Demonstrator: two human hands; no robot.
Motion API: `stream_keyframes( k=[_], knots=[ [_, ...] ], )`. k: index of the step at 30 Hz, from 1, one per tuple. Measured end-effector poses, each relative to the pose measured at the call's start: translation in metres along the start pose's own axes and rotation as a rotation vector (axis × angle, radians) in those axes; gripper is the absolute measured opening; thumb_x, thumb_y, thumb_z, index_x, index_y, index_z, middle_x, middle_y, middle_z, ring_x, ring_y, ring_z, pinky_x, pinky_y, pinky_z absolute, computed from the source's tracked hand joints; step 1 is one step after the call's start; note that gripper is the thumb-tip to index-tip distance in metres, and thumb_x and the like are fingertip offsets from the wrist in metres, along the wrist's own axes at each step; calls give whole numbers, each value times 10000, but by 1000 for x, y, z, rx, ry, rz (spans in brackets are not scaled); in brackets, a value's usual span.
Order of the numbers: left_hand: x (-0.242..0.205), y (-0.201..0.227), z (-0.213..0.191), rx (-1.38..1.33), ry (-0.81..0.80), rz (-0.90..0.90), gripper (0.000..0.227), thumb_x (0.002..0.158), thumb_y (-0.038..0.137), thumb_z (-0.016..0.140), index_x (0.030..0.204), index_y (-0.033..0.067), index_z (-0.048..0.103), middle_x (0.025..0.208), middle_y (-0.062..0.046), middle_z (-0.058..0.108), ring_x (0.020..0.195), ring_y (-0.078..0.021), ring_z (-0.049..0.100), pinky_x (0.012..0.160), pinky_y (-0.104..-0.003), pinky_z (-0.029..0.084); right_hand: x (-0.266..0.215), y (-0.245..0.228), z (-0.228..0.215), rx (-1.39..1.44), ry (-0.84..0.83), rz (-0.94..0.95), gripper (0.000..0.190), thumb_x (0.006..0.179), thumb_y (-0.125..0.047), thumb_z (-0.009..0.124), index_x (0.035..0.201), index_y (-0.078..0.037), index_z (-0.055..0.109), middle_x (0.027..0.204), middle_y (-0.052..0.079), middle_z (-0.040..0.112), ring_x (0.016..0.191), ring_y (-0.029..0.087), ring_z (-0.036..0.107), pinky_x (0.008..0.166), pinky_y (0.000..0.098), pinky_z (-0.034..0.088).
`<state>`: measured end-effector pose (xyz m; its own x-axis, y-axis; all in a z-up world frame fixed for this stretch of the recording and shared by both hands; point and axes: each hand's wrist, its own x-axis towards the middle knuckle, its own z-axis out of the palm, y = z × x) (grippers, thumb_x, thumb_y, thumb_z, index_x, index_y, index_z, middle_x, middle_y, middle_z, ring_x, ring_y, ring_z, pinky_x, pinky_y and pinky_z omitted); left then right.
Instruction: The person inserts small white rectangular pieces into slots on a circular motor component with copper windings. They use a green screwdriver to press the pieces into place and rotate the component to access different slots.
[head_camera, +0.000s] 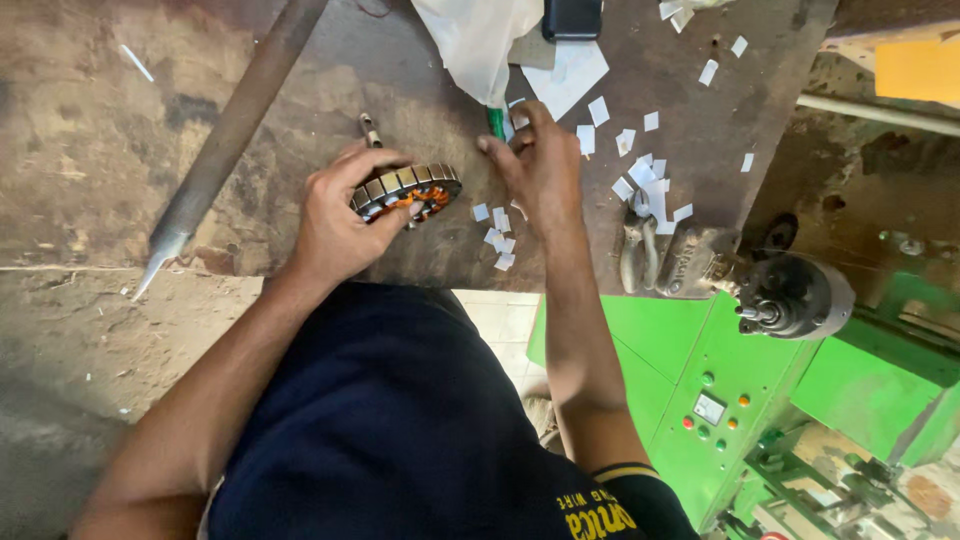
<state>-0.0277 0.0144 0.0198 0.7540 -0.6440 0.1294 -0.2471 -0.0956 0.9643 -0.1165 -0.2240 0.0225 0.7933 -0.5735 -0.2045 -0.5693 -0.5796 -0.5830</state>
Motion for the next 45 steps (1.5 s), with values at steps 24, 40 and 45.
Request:
stream_keyframes(
  k=[24, 40, 45],
  knots=[
    [-1, -4, -14, -213, -59, -28, 296, 793, 75, 716, 1067, -22, 663, 1088, -200, 710, 1155, -339, 703, 1167, -478, 474, -82, -39, -17, 412, 43, -160, 187, 843, 172, 741, 950, 19, 731, 1041, 136, 594, 862, 185, 639, 704, 282, 524],
    [4, -5, -9, -285, -53, -122, 268, 821, 88, 715, 1079, 31, 668, 1035, -103, 711, 1057, -267, 692, 1093, -447, 488, -61, -61, 18, 81, 192, -663, 181, 770, 158, 733, 861, 12, 678, 858, 154, 700, 797, 271, 705, 697, 346, 540],
    [4, -7, -9, -276, -37, -125, 362, 811, 116, 723, 1145, 3, 642, 1094, -130, 699, 1121, -290, 662, 1112, -452, 465, -53, -56, 15, 304, 90, -605, 216, 746, 202, 633, 857, 21, 669, 841, 146, 690, 770, 272, 689, 689, 314, 462]
  ],
)
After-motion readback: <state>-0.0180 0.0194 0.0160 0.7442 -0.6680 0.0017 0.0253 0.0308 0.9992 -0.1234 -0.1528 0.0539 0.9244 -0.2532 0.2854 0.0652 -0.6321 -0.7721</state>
